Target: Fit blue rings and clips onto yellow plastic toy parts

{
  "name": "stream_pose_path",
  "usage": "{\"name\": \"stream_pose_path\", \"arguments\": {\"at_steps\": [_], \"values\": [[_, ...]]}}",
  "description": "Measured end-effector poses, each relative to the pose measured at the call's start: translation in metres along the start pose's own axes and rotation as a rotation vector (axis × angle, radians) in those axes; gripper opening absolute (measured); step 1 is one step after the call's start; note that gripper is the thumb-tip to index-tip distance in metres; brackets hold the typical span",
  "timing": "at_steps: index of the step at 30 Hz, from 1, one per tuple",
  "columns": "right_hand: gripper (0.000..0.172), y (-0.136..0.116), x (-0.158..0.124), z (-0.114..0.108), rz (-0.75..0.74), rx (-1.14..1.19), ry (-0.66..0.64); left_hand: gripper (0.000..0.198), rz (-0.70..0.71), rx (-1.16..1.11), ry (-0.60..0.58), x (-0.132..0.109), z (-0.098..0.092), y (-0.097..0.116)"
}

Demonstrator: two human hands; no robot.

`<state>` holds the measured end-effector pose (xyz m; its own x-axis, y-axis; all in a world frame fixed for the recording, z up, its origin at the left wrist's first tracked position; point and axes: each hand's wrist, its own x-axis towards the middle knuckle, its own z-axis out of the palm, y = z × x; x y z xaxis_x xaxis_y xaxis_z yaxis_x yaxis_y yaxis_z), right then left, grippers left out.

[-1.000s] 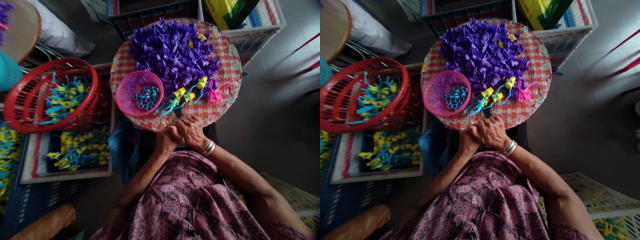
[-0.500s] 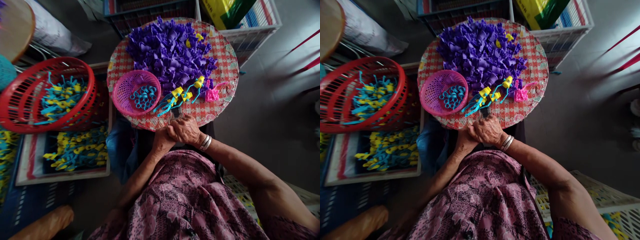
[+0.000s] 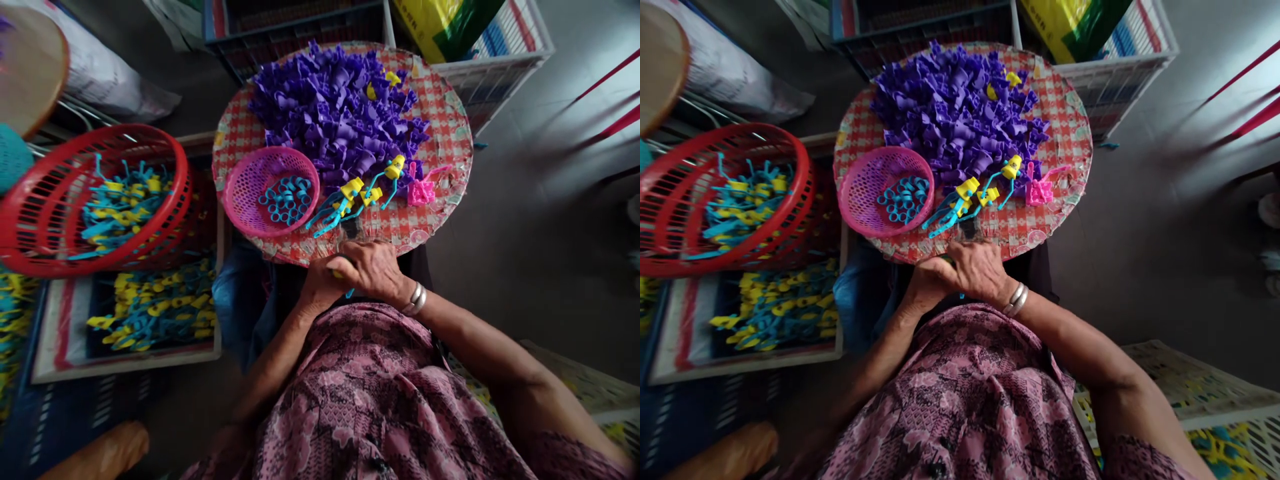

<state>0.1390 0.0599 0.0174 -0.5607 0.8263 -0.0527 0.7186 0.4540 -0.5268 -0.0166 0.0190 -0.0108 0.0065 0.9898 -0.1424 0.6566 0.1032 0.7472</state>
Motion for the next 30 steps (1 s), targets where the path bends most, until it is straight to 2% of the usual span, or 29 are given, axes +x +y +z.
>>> {"name": "stream_pose_path", "arguments": {"at_steps": [4,7,13,25,30], "values": [[0.065,0.014,-0.016,0.004,0.203,0.312,0.05,0.021,-0.064,-0.278,-0.112,-0.011,-0.01,0.012],[0.068,0.021,-0.024,0.011,0.308,0.542,0.049,0.02,-0.07,-0.288,-0.136,-0.014,-0.013,0.021],[0.07,0.019,-0.031,0.026,0.326,0.665,0.057,0.023,-0.059,-0.282,-0.122,-0.017,-0.013,0.028],[0.07,0.016,-0.035,0.035,0.347,0.827,0.032,0.025,-0.102,-0.325,-0.163,-0.019,-0.012,0.03],[0.068,0.022,-0.021,0.027,0.459,1.115,0.067,0.021,0.055,-0.188,-0.133,-0.023,0.002,0.023]]}}
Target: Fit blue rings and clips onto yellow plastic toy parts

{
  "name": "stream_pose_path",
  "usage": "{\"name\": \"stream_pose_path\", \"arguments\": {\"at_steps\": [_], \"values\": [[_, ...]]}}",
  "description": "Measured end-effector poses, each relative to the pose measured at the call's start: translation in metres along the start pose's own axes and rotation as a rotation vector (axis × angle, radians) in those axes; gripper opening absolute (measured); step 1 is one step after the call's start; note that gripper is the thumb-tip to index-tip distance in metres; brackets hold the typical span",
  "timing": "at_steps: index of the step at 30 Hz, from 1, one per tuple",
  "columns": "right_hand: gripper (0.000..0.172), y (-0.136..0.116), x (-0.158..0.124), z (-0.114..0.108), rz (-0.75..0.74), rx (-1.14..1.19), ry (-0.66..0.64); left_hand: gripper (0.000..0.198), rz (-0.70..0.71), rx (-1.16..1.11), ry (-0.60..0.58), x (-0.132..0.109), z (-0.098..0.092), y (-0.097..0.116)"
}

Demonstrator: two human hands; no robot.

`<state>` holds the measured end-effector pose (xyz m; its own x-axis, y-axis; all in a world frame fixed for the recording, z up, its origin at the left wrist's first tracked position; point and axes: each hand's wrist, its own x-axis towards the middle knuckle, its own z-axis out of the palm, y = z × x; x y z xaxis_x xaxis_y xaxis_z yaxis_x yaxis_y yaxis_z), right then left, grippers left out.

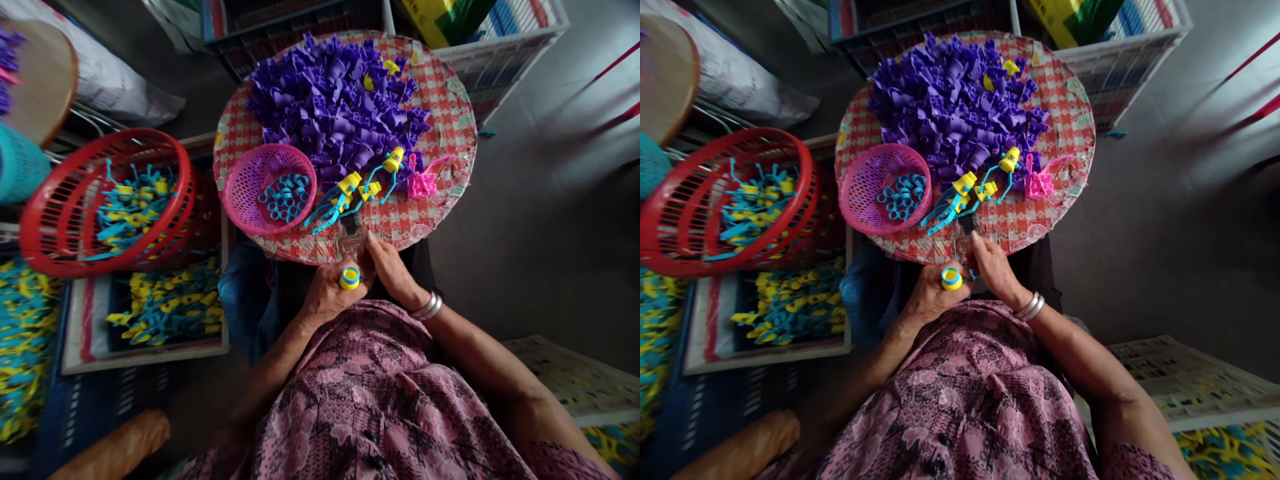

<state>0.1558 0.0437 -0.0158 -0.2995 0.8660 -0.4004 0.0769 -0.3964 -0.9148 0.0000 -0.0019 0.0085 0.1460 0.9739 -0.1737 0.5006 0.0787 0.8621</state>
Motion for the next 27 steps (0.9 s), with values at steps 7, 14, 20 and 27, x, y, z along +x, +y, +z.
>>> {"name": "stream_pose_path", "arguments": {"at_steps": [7,14,20,27], "values": [[0.044,-0.004,0.003,0.005,0.176,0.138,-0.088,0.007,0.046,0.304,-0.011,-0.007,0.028,-0.017],[0.031,0.019,-0.008,0.012,0.226,0.013,-0.001,0.021,-0.052,0.297,-0.107,-0.017,0.046,-0.019],[0.03,0.03,-0.012,0.012,0.27,0.092,0.073,0.027,-0.122,0.373,-0.196,-0.018,0.046,-0.012],[0.038,0.028,-0.014,0.0,0.272,0.157,-0.066,0.023,-0.109,0.455,-0.227,-0.013,0.049,-0.007]]}}
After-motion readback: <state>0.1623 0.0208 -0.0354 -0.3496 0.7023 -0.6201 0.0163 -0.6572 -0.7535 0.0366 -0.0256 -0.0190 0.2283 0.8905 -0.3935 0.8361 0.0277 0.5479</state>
